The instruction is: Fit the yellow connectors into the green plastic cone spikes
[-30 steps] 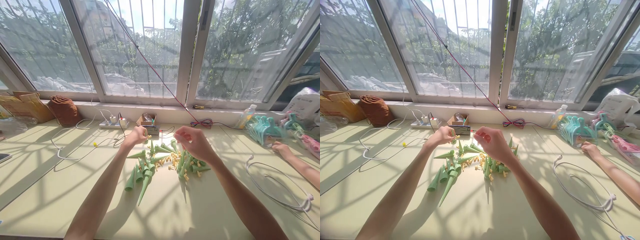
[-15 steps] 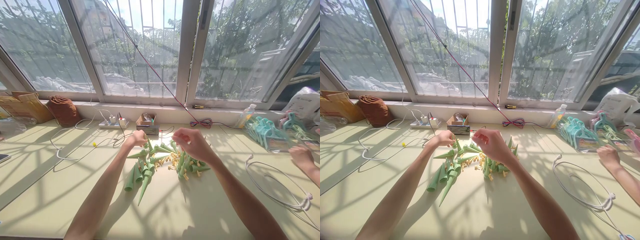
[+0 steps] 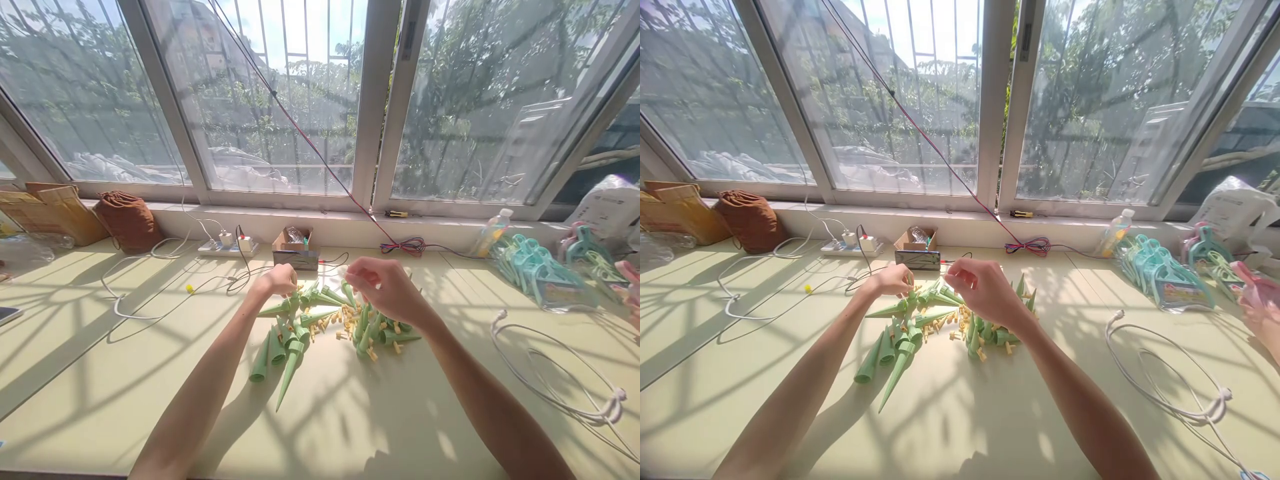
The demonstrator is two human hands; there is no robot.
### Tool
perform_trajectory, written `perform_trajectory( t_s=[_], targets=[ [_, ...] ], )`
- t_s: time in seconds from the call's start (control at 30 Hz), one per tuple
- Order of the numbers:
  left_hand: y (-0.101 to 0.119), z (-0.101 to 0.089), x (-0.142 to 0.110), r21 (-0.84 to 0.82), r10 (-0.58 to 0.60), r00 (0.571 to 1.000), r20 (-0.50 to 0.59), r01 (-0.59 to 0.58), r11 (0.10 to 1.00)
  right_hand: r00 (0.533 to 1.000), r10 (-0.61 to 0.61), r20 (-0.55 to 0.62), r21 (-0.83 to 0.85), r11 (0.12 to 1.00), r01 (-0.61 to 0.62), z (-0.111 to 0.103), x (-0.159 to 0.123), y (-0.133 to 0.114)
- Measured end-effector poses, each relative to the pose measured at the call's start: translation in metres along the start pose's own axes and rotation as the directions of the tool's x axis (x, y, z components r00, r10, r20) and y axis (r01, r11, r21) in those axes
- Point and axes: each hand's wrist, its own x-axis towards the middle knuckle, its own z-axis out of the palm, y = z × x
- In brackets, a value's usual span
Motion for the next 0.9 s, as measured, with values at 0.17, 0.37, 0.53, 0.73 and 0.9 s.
perform_trajectory(
  t_s=[0.17,0.37,0.53,0.73,0.9],
  targets=[
    [-0.001,0.005,0.003,0.014,0.0,1.0,0.028,-0.001,1.0,1.0,-0.004,0.003,-0.001,1.0,0.004,-0.001,0.0,0.0],
    [0.0,0.002,0.001,0.059,0.0,1.0,-0.01,0.001,0.998,1.0,0.0,0.005,-0.002,1.0,0.0,-0.001,0.001,-0.001],
    [0.01,-0.003,-0.01,0.147,0.087,0.955,-0.285,-0.046,0.988,1.0,0.005,0.001,-0.001,1.0,-0.005,-0.002,0.0,-0.001],
    [0.037,0.006,-0.025,0.178,0.248,0.918,-0.31,-0.2,0.963,1.0,0.008,0.004,-0.014,1.0,-0.008,-0.001,0.0,-0.002],
    [0.052,0.034,-0.026,0.145,0.314,0.94,-0.136,-0.295,0.945,1.0,-0.003,0.005,-0.031,1.0,0.003,-0.002,0.0,-0.002]
  ],
)
